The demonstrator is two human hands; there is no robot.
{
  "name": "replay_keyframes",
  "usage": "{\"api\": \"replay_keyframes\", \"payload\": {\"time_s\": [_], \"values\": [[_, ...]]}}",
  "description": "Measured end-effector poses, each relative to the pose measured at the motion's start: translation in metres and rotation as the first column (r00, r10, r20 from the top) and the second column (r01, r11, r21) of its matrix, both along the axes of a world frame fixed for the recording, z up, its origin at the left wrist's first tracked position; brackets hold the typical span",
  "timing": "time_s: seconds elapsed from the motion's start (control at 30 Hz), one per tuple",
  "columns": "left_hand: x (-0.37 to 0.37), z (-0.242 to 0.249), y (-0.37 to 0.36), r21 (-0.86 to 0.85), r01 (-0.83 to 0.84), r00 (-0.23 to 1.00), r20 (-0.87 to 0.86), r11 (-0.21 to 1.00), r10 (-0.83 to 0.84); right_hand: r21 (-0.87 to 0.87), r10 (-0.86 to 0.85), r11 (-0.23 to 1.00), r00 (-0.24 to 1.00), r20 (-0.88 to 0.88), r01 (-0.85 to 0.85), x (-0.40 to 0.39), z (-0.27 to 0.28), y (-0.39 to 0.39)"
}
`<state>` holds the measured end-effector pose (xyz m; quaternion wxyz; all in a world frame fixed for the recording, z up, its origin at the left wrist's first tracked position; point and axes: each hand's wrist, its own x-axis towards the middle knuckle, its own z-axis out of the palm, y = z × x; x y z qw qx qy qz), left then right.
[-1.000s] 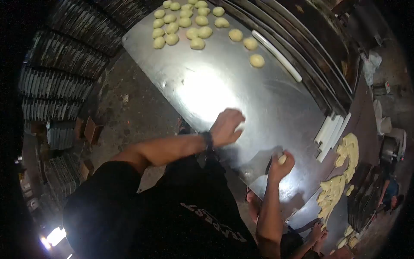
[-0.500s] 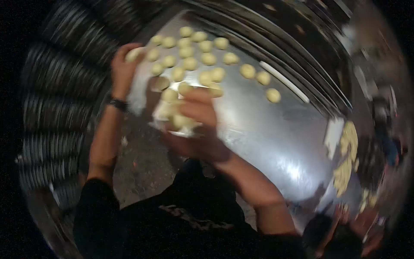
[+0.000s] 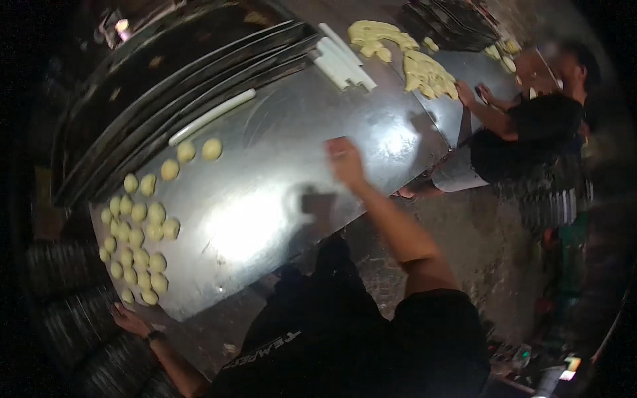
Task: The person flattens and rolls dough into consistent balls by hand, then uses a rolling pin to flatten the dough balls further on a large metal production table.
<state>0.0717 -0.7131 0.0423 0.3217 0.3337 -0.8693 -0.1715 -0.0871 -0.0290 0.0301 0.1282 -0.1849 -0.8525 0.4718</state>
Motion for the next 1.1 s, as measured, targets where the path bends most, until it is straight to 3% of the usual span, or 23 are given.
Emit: {"api": "replay_keyframes", "payload": {"time_s": [0.03,0.07,0.1,0.13,0.17,0.23,0.27,0.33,0.43,0.53,0.6,0.63,0.67,0.73,0.8,0.87,0.93,0.97,1.0,1.03,1.07,1.1], "values": [[-0.008,0.009,0.023,-0.050,0.025,0.999,-0.033,0.998,-0.027,0.239,-0.012,0.970,0.985,-0.173,0.053,-0.002,-0.006,0.072],[-0.015,0.019,0.045,-0.103,0.044,0.997,-0.065,0.994,-0.050,0.440,-0.109,0.880,0.978,-0.181,0.179,-0.010,-0.020,0.149],[-0.020,0.021,0.064,-0.073,0.091,0.983,-0.154,0.993,-0.101,0.524,-0.388,0.818,0.899,0.204,0.235,-0.014,0.018,0.188],[-0.022,0.031,0.083,-0.081,0.111,0.980,-0.158,0.991,-0.123,0.631,-0.338,0.723,0.941,-0.028,0.279,-0.014,0.001,0.249],[-0.020,0.040,0.106,-0.087,0.127,0.977,-0.159,0.988,-0.140,0.863,-0.293,0.504,0.947,0.131,0.037,-0.022,0.011,0.292],[-0.009,0.048,0.141,-0.078,0.138,0.975,-0.164,0.987,-0.149,0.548,-0.518,0.752,0.843,0.147,0.367,-0.045,0.028,0.356],[-0.008,0.063,0.181,0.039,0.105,0.971,-0.222,0.994,-0.094,0.692,-0.507,0.694,0.818,0.271,0.201,-0.067,0.012,0.406],[0.000,0.065,0.214,0.114,0.051,0.984,-0.177,0.992,-0.030,0.545,-0.605,0.754,0.713,0.354,0.368,-0.096,0.004,0.456],[-0.030,0.111,0.323,0.271,0.215,0.965,-0.210,0.938,-0.160,0.532,-0.718,0.678,0.612,0.333,0.507,-0.133,0.001,0.472],[-0.074,0.128,0.386,0.333,0.337,0.928,-0.276,0.881,-0.251,0.476,-0.756,0.647,0.585,0.295,0.596,-0.166,0.006,0.440],[-0.114,0.130,0.448,0.339,0.568,0.807,-0.409,0.750,-0.427,0.387,-0.750,0.659,0.600,0.279,0.645,-0.190,0.002,0.433],[-0.132,0.127,0.476,0.376,0.631,0.767,-0.431,0.679,-0.474,0.238,-0.755,0.656,0.613,0.234,0.716,-0.200,0.002,0.432],[-0.144,0.124,0.502,0.416,0.681,0.729,-0.455,0.602,-0.511,0.150,-0.779,0.625,0.624,0.064,0.766,-0.196,-0.004,0.425],[-0.163,0.120,0.555,0.538,0.733,0.680,-0.570,0.416,-0.461,-0.110,-0.881,0.469,0.456,-0.123,0.876,-0.183,-0.020,0.412],[-0.165,0.112,0.590,0.551,0.763,0.638,-0.561,0.338,-0.527,-0.352,-0.850,0.525,0.499,-0.171,0.775,-0.136,-0.031,0.395],[-0.157,0.097,0.612,0.644,0.722,0.649,-0.505,0.252,-0.568,-0.475,-0.731,0.657,0.650,-0.209,0.586,-0.078,-0.060,0.384],[-0.147,0.076,0.634,0.756,0.642,0.602,-0.393,0.128,-0.695,-0.629,-0.693,0.595,0.715,-0.086,0.501,-0.023,-0.001,0.315],[-0.143,0.068,0.649,0.810,0.585,0.583,-0.376,0.050,-0.720,-0.512,-0.544,0.761,0.822,-0.170,0.398,0.001,-0.018,0.293],[-0.137,0.062,0.664,0.854,0.520,0.559,-0.363,-0.026,-0.745,-0.544,-0.435,0.784,0.890,-0.139,0.298,0.017,-0.008,0.262],[-0.129,0.055,0.676,0.917,0.389,0.610,-0.326,-0.086,-0.722,-0.575,-0.316,0.794,0.942,-0.109,0.200,0.033,0.003,0.231],[-0.122,0.047,0.685,0.955,0.255,0.650,-0.286,-0.153,-0.704,-0.745,-0.243,0.648,0.970,-0.008,0.157,0.042,0.047,0.185],[-0.114,0.037,0.689,0.933,0.331,0.663,-0.338,-0.143,-0.668,-0.789,-0.154,0.613,0.985,-0.076,0.035,0.052,0.055,0.154]]}}
